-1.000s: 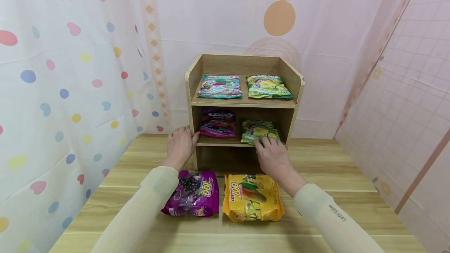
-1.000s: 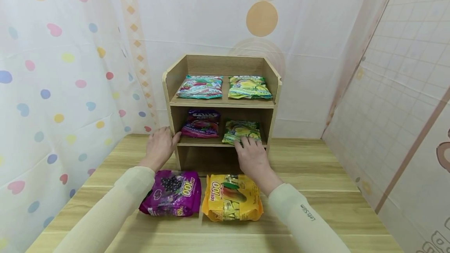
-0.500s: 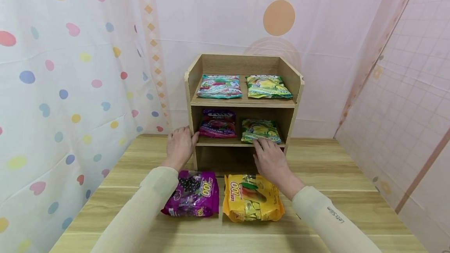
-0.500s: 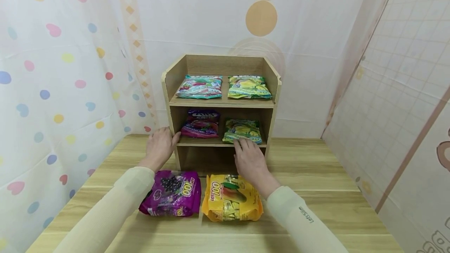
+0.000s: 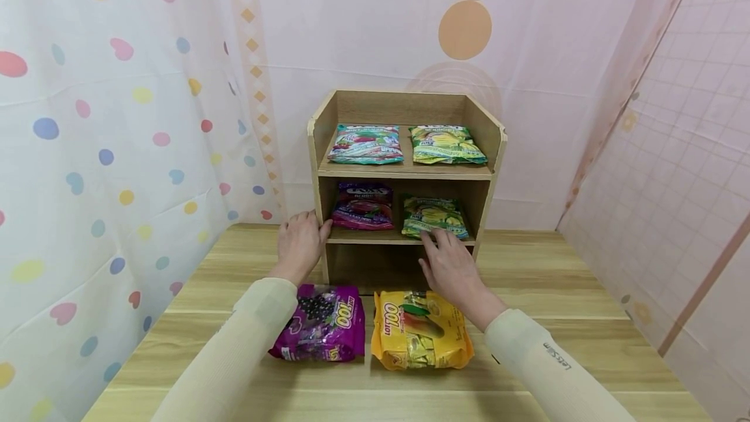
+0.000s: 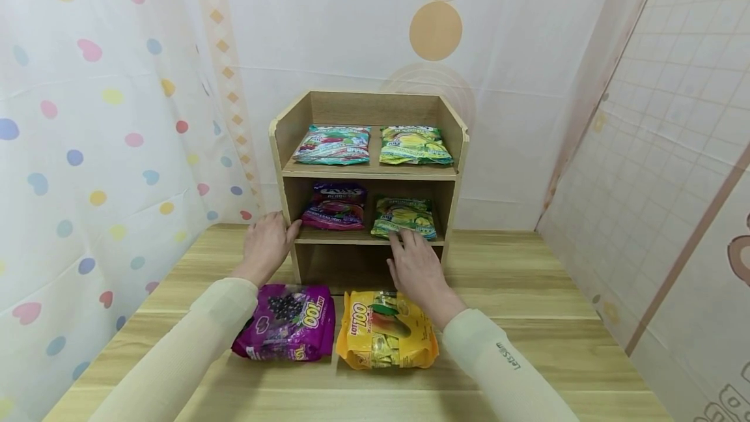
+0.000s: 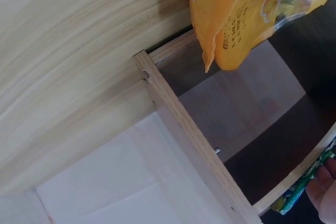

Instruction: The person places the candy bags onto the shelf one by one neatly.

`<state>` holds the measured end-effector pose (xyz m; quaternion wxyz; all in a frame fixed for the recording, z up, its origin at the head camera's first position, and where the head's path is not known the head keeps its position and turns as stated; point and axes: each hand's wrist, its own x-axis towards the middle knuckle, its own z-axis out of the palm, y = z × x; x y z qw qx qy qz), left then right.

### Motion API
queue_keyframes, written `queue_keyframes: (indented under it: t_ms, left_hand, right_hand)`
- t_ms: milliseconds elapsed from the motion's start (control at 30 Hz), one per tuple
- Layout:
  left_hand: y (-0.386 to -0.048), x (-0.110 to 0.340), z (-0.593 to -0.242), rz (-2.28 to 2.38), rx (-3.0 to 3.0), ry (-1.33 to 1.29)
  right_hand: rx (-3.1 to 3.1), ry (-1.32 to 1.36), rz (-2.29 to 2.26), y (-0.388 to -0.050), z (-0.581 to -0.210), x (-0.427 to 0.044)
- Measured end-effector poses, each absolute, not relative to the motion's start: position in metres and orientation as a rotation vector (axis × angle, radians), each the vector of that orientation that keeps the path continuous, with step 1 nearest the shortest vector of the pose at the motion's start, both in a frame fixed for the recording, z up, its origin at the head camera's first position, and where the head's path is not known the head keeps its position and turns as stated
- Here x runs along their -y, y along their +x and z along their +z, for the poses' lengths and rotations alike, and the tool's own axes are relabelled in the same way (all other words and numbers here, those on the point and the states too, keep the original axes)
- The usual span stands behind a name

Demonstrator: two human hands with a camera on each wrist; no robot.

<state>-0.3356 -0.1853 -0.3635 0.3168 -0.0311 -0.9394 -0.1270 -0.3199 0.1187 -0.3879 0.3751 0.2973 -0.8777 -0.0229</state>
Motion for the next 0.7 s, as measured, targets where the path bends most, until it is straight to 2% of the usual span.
queue_keyframes:
  t_ms: [700]
  left_hand:
    - [-0.3352, 0.1851, -0.3633, -0.335, 2.49, -0.078]
  right_hand:
    - [2.401, 0.716, -0.163, -0.3248, -0.3849, -0.1195]
